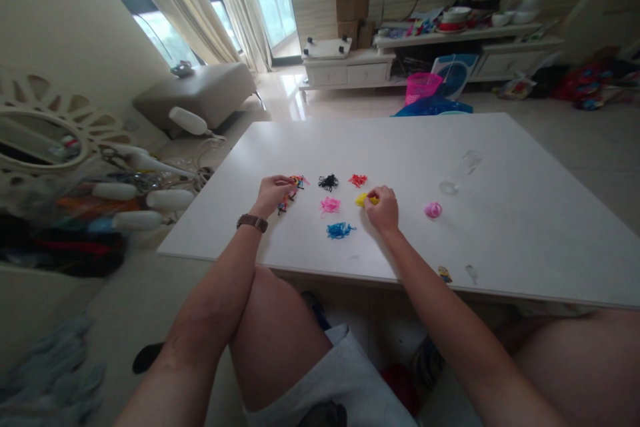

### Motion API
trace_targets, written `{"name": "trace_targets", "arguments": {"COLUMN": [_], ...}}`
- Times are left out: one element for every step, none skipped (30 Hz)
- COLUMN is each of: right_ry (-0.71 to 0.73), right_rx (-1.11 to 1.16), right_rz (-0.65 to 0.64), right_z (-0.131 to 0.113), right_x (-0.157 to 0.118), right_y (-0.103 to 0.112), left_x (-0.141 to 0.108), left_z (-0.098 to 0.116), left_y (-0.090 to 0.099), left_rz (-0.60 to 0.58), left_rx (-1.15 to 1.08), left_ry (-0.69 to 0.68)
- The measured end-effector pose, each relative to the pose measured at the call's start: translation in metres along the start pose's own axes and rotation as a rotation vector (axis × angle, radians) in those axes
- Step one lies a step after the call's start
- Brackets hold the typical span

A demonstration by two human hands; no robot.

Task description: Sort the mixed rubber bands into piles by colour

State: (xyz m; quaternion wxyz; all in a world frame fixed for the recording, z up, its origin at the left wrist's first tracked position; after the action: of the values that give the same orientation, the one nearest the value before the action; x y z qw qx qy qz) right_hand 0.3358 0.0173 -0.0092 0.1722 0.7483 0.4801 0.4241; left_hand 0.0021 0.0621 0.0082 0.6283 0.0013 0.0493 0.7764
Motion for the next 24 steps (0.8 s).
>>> {"name": "trace_targets", "arguments": {"right_ry": [0.026,0.062,0.105,0.155,0.206,0.252,0.288,0.313,0.328,0.335,0.337,0.338,0.339,0.344,0.353,0.367,0.385,0.406,0.427,0.447,0.461,0.466,0.462,0.447], "right_rx": [0.015,0.037,0.066,0.099,0.133,0.168,0.204,0.24,0.275,0.306,0.332,0.353,0.368,0.379,0.391,0.404,0.417,0.429,0.441,0.452,0.461,0.467,0.468,0.464], "right_rz": [0.015,0.026,0.032,0.03,0.021,0.007,-0.009,-0.024,-0.036,-0.044,-0.05,-0.054,-0.058,-0.061,-0.062,-0.06,-0.058,-0.057,-0.058,-0.06,-0.064,-0.07,-0.077,-0.087], "right_z": [-0.003,-0.008,-0.014,-0.02,-0.027,-0.033,-0.039,-0.044,-0.047,-0.05,-0.051,-0.052,-0.053,-0.054,-0.054,-0.055,-0.056,-0.057,-0.059,-0.06,-0.062,-0.063,-0.063,-0.063], "right_x": [0.0,-0.001,-0.002,-0.003,-0.005,-0.007,-0.009,-0.01,-0.012,-0.013,-0.013,-0.014,-0.014,-0.014,-0.014,-0.015,-0.015,-0.016,-0.017,-0.018,-0.019,-0.019,-0.02,-0.019], "right_y": [0.002,0.003,0.004,0.005,0.005,0.005,0.006,0.006,0.007,0.008,0.01,0.011,0.011,0.011,0.011,0.011,0.011,0.011,0.01,0.01,0.009,0.009,0.009,0.009], "left_x": [-0.005,-0.01,-0.016,-0.022,-0.028,-0.034,-0.04,-0.045,-0.05,-0.055,-0.06,-0.063,-0.067,-0.069,-0.071,-0.073,-0.075,-0.076,-0.077,-0.078,-0.078,-0.078,-0.078,-0.078], "left_z": [-0.004,-0.007,-0.009,-0.01,-0.01,-0.01,-0.01,-0.01,-0.01,-0.01,-0.011,-0.011,-0.011,-0.012,-0.013,-0.014,-0.016,-0.017,-0.018,-0.019,-0.02,-0.021,-0.022,-0.022], "left_y": [-0.008,-0.02,-0.033,-0.047,-0.06,-0.073,-0.085,-0.096,-0.105,-0.114,-0.121,-0.126,-0.13,-0.133,-0.137,-0.14,-0.142,-0.145,-0.147,-0.149,-0.15,-0.151,-0.152,-0.153], "left_rz": [-0.052,-0.111,-0.17,-0.222,-0.26,-0.284,-0.304,-0.324,-0.341,-0.362,-0.381,-0.4,-0.418,-0.439,-0.464,-0.493,-0.522,-0.547,-0.565,-0.572,-0.571,-0.568,-0.563,-0.556], "left_rx": [-0.124,-0.231,-0.328,-0.414,-0.488,-0.55,-0.602,-0.639,-0.666,-0.681,-0.688,-0.687,-0.681,-0.672,-0.662,-0.654,-0.65,-0.65,-0.654,-0.66,-0.667,-0.674,-0.682,-0.69], "left_ry": [0.071,0.146,0.211,0.272,0.325,0.375,0.424,0.464,0.502,0.533,0.554,0.568,0.575,0.579,0.582,0.585,0.587,0.59,0.59,0.589,0.589,0.593,0.601,0.614]}}
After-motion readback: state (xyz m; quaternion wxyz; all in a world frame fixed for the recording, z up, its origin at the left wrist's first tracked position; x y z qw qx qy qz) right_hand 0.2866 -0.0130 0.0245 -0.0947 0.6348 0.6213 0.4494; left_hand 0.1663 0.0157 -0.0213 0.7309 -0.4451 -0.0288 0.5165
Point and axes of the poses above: each hand's wrist, its own x-axis towards the middle knuckle, its own y-axis out of the back of the hand, z = x × y, the point moved 8 cm from there along x, towards the middle knuckle, and after that the axes turned 12 degrees about -x, right-handed, at the moved point
